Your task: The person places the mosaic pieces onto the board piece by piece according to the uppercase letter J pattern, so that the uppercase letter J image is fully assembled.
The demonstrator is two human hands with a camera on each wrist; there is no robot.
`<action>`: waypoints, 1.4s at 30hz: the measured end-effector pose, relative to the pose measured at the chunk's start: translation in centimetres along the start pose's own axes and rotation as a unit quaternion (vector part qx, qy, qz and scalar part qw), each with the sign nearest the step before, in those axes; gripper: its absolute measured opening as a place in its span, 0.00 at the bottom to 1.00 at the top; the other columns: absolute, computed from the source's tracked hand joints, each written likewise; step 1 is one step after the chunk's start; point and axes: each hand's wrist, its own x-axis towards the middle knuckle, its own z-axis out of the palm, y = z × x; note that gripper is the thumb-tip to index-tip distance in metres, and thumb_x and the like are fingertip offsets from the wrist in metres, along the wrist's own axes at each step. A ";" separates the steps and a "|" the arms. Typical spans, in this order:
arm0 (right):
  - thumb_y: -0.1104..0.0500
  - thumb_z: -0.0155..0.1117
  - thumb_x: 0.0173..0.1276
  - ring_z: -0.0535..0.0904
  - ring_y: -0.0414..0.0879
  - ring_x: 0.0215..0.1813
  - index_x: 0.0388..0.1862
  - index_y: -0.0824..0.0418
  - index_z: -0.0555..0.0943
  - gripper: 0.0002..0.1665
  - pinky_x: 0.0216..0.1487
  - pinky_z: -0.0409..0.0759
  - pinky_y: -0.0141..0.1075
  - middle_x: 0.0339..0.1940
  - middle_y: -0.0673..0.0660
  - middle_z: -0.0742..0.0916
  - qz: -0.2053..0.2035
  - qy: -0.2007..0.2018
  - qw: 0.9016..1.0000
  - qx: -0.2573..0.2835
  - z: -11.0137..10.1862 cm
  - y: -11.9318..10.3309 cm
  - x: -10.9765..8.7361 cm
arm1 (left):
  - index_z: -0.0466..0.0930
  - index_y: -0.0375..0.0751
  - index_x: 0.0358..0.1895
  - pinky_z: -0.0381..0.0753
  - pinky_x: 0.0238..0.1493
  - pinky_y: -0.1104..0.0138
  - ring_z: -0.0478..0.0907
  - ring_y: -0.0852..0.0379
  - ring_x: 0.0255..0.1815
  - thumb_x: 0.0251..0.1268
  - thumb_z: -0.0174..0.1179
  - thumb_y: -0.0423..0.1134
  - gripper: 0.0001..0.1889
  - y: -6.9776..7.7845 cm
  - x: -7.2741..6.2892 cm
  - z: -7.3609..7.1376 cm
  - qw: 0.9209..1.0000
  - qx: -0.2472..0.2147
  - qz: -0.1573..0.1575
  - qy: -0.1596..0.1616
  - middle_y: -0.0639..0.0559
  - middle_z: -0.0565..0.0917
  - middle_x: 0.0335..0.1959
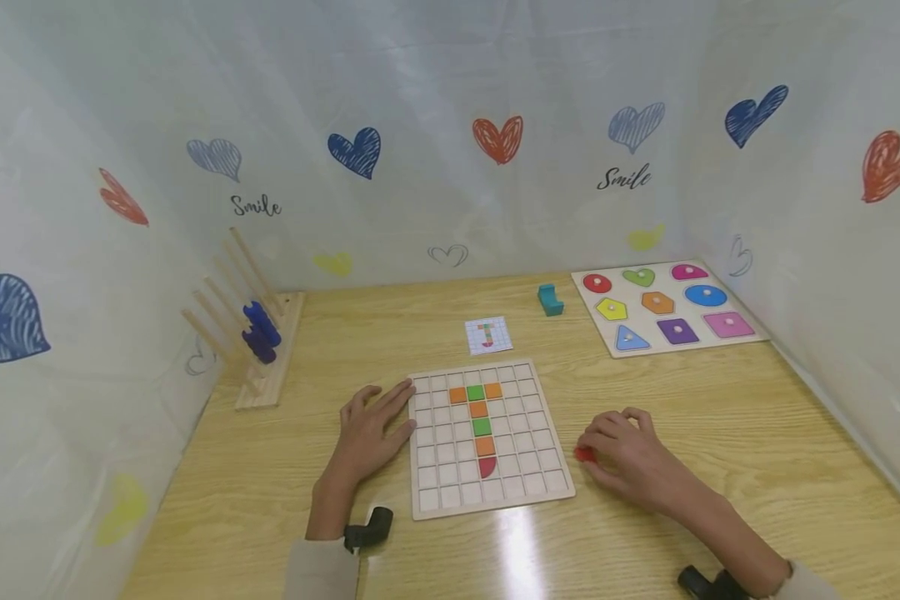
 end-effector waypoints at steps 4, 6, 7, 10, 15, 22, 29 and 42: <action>0.61 0.80 0.49 0.77 0.45 0.46 0.33 0.52 0.86 0.13 0.52 0.62 0.55 0.35 0.43 0.82 -0.005 0.006 1.000 0.006 0.0 -0.3 0.5 | 0.68 0.54 0.75 0.49 0.66 0.42 0.58 0.42 0.71 0.72 0.57 0.52 0.29 0.0 0.0 0.0 1.000 0.000 -0.001 -0.001 0.61 0.67 0.75; 0.61 0.80 0.48 0.77 0.45 0.45 0.33 0.53 0.86 0.13 0.52 0.63 0.55 0.35 0.43 0.82 -0.009 0.010 1.000 0.009 -0.1 -0.5 0.7 | 0.68 0.54 0.75 0.49 0.66 0.42 0.58 0.42 0.71 0.72 0.57 0.52 0.29 0.0 0.0 0.0 1.000 -0.001 0.000 0.000 0.60 0.67 0.75; 0.61 0.79 0.48 0.76 0.45 0.45 0.33 0.53 0.86 0.13 0.51 0.63 0.55 0.35 0.43 0.82 -0.012 0.012 1.000 0.011 -0.1 -0.6 0.9 | 0.68 0.54 0.75 0.49 0.66 0.42 0.58 0.42 0.71 0.72 0.57 0.52 0.29 0.0 0.0 0.0 1.000 -0.001 0.001 0.001 0.60 0.67 0.75; 0.61 0.79 0.48 0.77 0.44 0.45 0.33 0.54 0.86 0.13 0.51 0.63 0.55 0.35 0.43 0.82 -0.020 0.018 0.999 0.018 0.0 -0.8 1.2 | 0.68 0.53 0.75 0.49 0.66 0.42 0.58 0.42 0.71 0.72 0.57 0.52 0.29 0.0 0.0 0.0 1.000 -0.002 0.003 0.003 0.60 0.67 0.75; 0.61 0.79 0.49 0.77 0.45 0.45 0.34 0.55 0.86 0.13 0.51 0.64 0.56 0.36 0.44 0.83 -0.024 0.016 0.999 0.021 0.2 -1.2 1.7 | 0.68 0.54 0.75 0.49 0.66 0.42 0.58 0.42 0.71 0.72 0.57 0.52 0.29 0.0 0.0 -0.1 1.000 -0.004 0.004 0.001 0.60 0.67 0.75; 0.61 0.79 0.49 0.77 0.45 0.47 0.34 0.54 0.86 0.13 0.53 0.64 0.55 0.36 0.44 0.83 -0.024 0.002 1.000 0.019 0.6 -1.7 2.6 | 0.68 0.54 0.75 0.48 0.66 0.42 0.57 0.42 0.72 0.72 0.56 0.52 0.29 -0.2 0.0 0.1 1.000 -0.002 -0.001 -0.003 0.61 0.66 0.75; 0.59 0.79 0.52 0.76 0.45 0.48 0.35 0.53 0.86 0.12 0.55 0.62 0.53 0.37 0.44 0.83 -0.015 -0.024 0.999 0.024 0.9 -2.4 3.4 | 0.67 0.56 0.75 0.48 0.67 0.43 0.56 0.43 0.72 0.72 0.56 0.52 0.29 -0.2 0.0 0.1 1.000 -0.004 -0.005 -0.005 0.63 0.65 0.76; 0.58 0.78 0.54 0.77 0.46 0.50 0.38 0.55 0.87 0.12 0.56 0.63 0.55 0.39 0.46 0.84 -0.015 -0.046 0.999 0.024 1.3 -3.5 4.3 | 0.68 0.55 0.75 0.48 0.66 0.42 0.57 0.42 0.72 0.72 0.57 0.52 0.29 0.0 0.0 -0.1 1.000 -0.008 -0.002 -0.002 0.62 0.66 0.75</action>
